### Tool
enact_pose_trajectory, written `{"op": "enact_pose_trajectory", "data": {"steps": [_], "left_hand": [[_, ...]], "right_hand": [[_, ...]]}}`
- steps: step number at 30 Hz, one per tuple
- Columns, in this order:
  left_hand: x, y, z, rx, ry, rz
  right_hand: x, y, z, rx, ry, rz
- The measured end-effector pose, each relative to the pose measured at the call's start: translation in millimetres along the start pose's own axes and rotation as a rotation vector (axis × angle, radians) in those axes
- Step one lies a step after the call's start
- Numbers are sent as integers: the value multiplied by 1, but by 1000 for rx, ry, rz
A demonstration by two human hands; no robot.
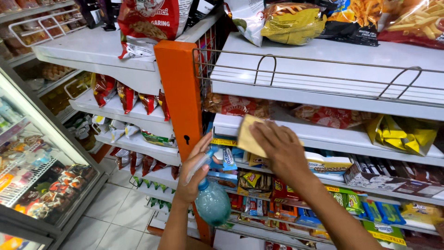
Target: The person sprays a cleaning solution and wipes down store shelves filled with snack bags and boxes with a cloth.
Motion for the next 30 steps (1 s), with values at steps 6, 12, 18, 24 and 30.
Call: {"op": "enact_pose_trajectory", "data": {"steps": [6,12,18,24,30], "left_hand": [[26,20,-4,159,10,-400],[66,18,-40,228,-210,-570],[83,1,-63,228,-213,-614],[87,-7,-61,271,-168,-658],[83,-6,-63,231,-189,-683]], "right_hand": [[-46,29,50,362,94,82],[-17,4,27,340,239,43],[-42,41,68,330,207,18],[-44,48,81,439,300,34],[-14,13,45,348,337,-53]]}}
Point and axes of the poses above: each hand's wrist, its own z-axis away from the middle knuckle, its own x-axis out of the palm, y = z × x, the point moved 1 cm from there along -z, towards the middle knuckle, and after that the axes turned 5 degrees about -y, right-handed, at the moved point
